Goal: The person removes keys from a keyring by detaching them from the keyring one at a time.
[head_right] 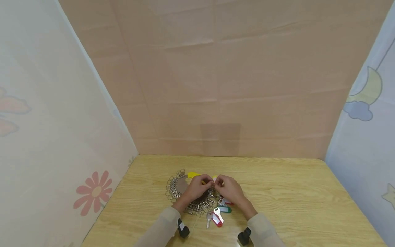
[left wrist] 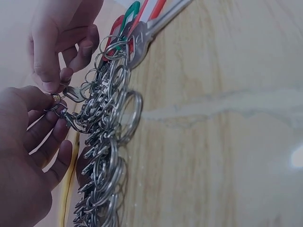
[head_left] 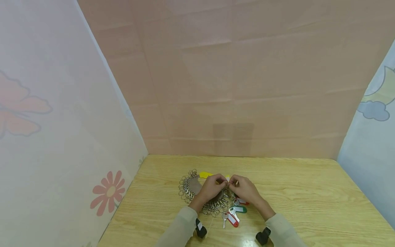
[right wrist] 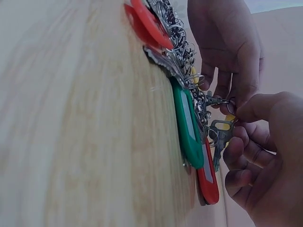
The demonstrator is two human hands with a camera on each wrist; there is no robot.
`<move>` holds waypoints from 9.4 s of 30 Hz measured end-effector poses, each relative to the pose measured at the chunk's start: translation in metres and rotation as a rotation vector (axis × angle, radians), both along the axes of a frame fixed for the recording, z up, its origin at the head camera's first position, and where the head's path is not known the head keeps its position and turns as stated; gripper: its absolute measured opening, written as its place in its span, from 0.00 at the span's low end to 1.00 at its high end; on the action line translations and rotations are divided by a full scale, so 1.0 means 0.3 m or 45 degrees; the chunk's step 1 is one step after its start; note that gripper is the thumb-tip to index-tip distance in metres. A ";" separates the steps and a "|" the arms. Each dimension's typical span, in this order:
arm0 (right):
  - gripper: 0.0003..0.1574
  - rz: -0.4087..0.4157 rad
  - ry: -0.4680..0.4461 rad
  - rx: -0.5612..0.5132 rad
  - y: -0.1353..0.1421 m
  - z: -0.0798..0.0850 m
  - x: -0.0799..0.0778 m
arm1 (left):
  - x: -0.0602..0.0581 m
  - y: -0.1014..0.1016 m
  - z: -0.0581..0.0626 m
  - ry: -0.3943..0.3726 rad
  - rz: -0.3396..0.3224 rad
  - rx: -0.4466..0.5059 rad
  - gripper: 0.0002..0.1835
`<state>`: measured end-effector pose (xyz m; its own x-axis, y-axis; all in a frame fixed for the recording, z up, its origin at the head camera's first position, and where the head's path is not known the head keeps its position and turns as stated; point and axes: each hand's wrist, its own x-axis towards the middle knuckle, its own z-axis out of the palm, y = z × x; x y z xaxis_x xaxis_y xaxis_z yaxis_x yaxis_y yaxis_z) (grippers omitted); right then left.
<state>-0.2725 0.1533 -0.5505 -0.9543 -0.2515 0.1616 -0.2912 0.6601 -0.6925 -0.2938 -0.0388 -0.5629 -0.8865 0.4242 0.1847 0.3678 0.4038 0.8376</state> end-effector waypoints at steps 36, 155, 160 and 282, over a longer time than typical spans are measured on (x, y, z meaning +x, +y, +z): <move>0.06 0.078 0.063 -0.092 0.013 -0.002 0.004 | 0.003 0.000 0.006 -0.032 0.050 0.017 0.06; 0.04 -0.122 0.005 -0.097 0.009 0.072 0.012 | -0.001 -0.007 0.015 -0.022 0.076 -0.035 0.05; 0.03 -0.113 0.022 -0.100 0.013 0.078 0.012 | 0.001 -0.010 0.025 0.023 0.075 -0.047 0.05; 0.14 -0.334 0.163 0.068 0.422 0.173 0.022 | -0.002 -0.134 -0.008 -0.029 0.126 -0.034 0.07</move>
